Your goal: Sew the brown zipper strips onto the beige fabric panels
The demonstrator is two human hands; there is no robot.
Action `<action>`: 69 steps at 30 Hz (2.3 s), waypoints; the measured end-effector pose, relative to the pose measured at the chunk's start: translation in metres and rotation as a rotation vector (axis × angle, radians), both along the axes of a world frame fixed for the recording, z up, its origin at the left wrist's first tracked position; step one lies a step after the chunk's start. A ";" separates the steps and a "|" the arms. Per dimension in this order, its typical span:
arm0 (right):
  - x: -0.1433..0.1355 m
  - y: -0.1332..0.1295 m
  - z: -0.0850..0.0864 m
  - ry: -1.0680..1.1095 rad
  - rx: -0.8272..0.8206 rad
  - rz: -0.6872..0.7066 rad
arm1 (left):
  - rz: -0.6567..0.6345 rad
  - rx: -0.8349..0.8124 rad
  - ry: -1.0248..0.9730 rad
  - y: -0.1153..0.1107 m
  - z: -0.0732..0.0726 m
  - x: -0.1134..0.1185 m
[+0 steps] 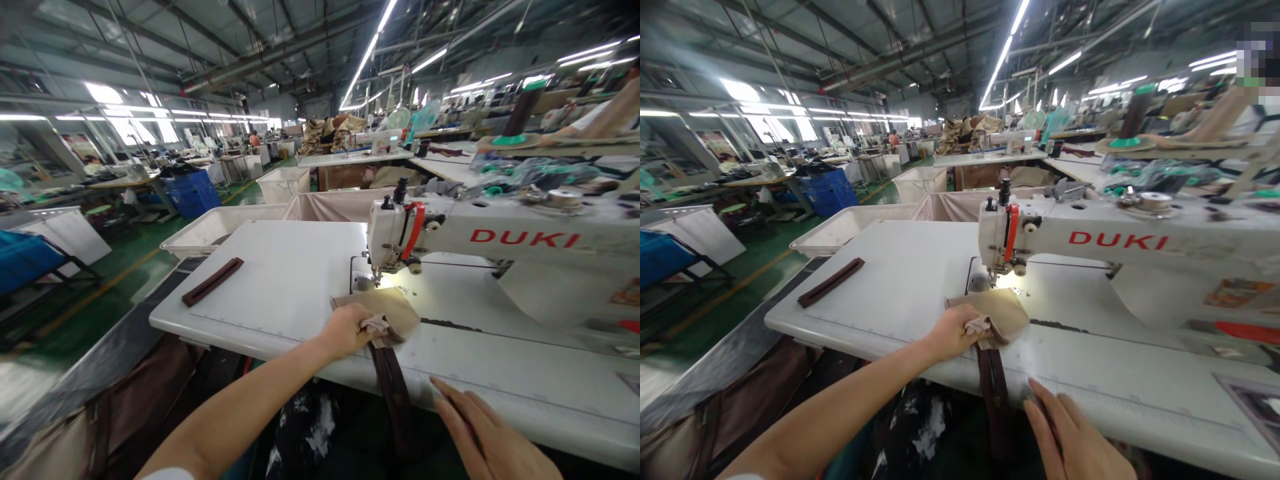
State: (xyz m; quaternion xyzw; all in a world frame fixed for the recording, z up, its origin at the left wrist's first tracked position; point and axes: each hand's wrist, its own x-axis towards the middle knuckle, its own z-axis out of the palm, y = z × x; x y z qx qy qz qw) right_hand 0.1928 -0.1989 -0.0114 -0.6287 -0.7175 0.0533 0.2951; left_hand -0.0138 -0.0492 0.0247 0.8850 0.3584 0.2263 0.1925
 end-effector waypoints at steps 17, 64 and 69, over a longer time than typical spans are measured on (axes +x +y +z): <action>-0.032 0.041 0.026 -0.454 0.138 -0.066 | -0.103 0.058 0.098 -0.006 0.010 0.004; -0.042 0.042 0.045 -0.544 0.229 -0.054 | -0.086 0.045 0.184 -0.004 0.018 0.009; -0.044 0.044 0.042 -0.570 0.194 -0.057 | -0.081 0.034 0.194 -0.005 0.020 0.009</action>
